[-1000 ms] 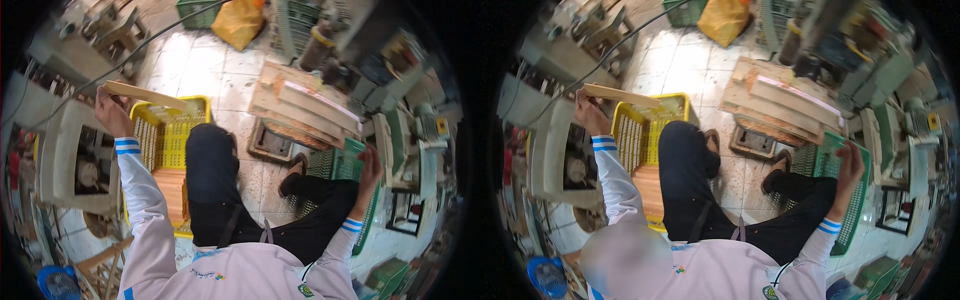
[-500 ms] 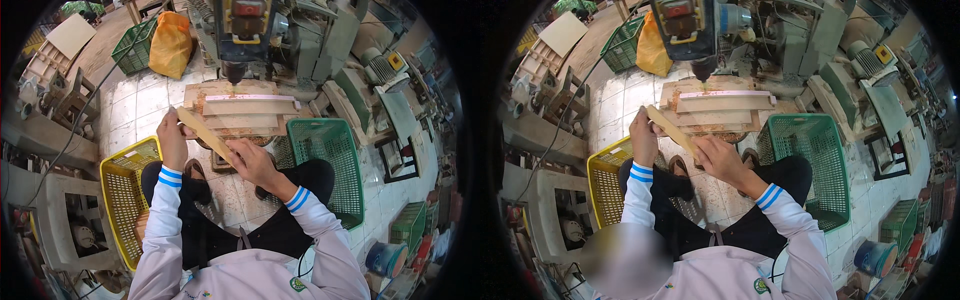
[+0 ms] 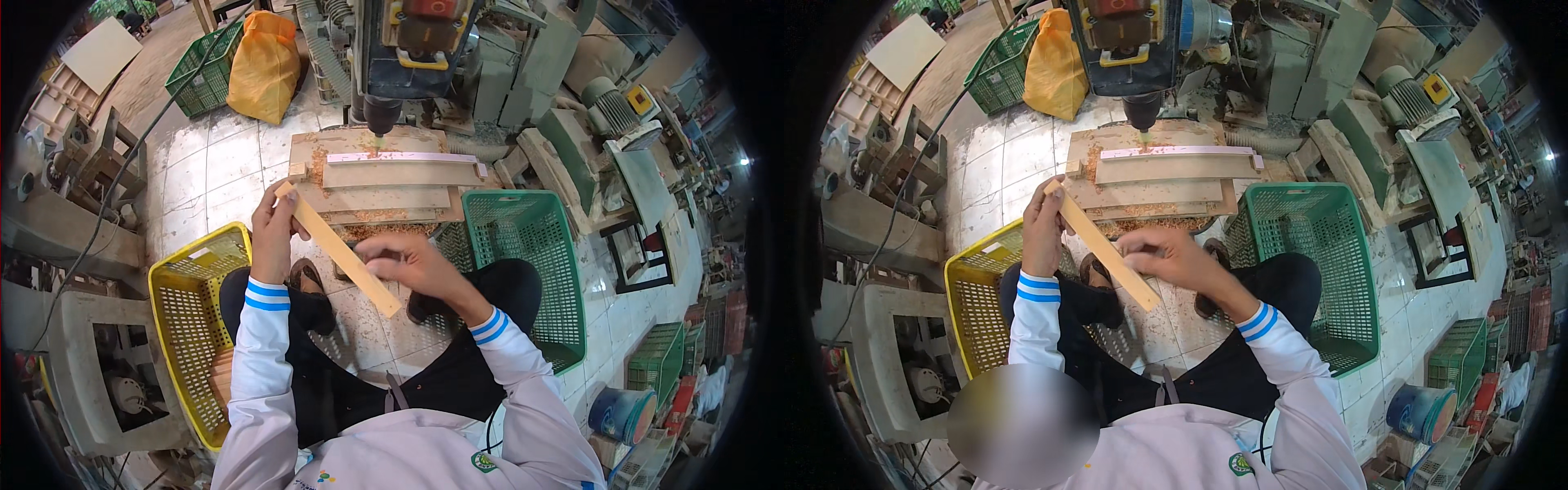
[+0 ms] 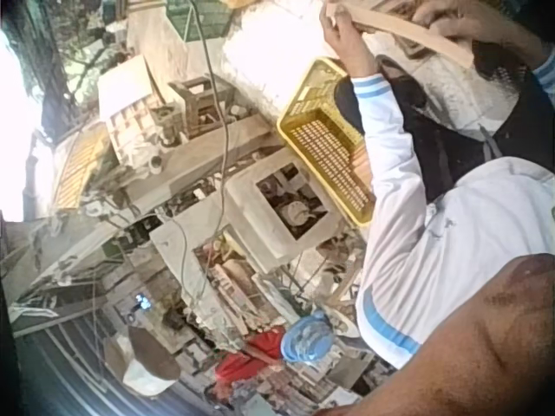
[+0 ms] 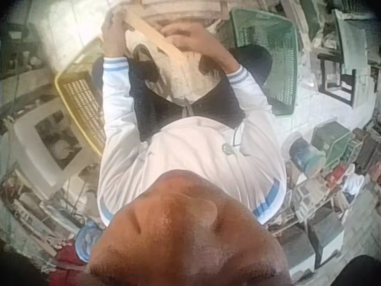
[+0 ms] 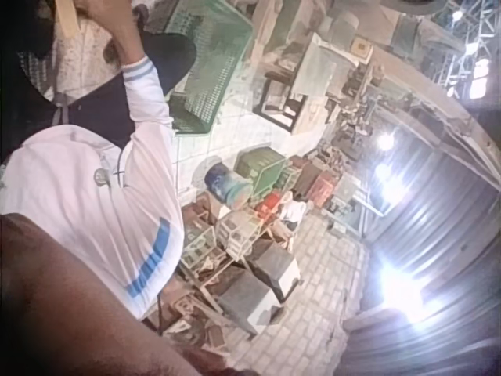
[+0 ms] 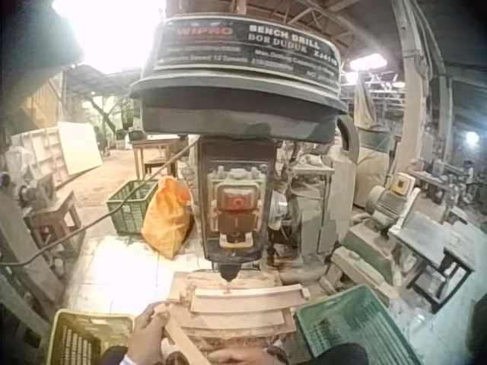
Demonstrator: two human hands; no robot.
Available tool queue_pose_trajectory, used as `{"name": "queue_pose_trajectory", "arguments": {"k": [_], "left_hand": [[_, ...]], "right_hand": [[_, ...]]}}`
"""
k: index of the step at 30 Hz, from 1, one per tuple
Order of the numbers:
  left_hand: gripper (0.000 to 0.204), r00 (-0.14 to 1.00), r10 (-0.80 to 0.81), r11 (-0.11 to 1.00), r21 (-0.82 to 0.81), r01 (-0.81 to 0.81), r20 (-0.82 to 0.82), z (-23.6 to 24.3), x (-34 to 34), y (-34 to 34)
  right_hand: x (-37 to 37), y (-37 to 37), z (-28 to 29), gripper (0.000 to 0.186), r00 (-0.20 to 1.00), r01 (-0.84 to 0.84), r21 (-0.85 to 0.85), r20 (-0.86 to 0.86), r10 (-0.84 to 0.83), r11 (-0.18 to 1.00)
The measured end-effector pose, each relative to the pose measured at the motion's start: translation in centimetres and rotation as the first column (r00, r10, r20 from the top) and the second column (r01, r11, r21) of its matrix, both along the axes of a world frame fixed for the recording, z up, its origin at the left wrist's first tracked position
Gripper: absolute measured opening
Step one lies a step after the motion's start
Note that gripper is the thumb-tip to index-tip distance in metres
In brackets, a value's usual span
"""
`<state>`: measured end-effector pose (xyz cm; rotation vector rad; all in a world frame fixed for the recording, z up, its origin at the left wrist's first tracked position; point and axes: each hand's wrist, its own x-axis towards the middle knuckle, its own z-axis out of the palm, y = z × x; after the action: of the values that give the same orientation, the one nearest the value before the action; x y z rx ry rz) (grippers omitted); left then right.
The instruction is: Use a drill press to drill holes in small wooden blocks.
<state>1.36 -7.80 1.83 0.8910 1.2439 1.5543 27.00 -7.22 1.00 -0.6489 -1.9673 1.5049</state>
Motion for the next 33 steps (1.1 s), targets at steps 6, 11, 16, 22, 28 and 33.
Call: {"name": "queue_pose_trajectory", "arguments": {"k": [6,11,16,22,28,33], "left_hand": [[0.038,0.946,0.133,0.991,-0.021,-0.133,0.296,-0.4,-2.9,0.3],[0.045,0.948,0.122,0.992,-0.004,-0.127,0.294,-1.0,-3.3,0.7],[0.038,0.916,0.134,0.988,0.022,-0.154,0.377,-1.1,-3.2,0.3],[0.035,0.88,0.162,0.976,0.057,-0.208,0.447,-1.2,-3.8,0.5],[0.033,0.853,0.17,0.971,0.066,-0.232,0.493,-1.3,-3.7,0.3],[0.034,0.853,0.172,0.97,0.064,-0.233,0.492,-1.4,-4.4,0.1]], "right_hand": [[4.9,7.2,-2.8,0.068,0.404,0.388,0.829,0.239,-0.883,0.403],[1.8,7.4,-4.8,0.077,0.243,0.21,0.927,0.259,-0.935,0.311],[-0.8,6.4,-3.8,0.076,0.731,0.387,0.606,0.258,-0.632,0.695],[-2.5,6.6,-4.1,0.079,0.121,0.321,0.868,0.36,-0.925,0.379],[-11.6,5.5,-3.9,0.076,0.457,0.312,0.857,0.243,-0.855,0.41],[-11.6,4.2,-2.8,0.058,0.848,0.313,0.621,0.159,-0.506,0.719]]}}
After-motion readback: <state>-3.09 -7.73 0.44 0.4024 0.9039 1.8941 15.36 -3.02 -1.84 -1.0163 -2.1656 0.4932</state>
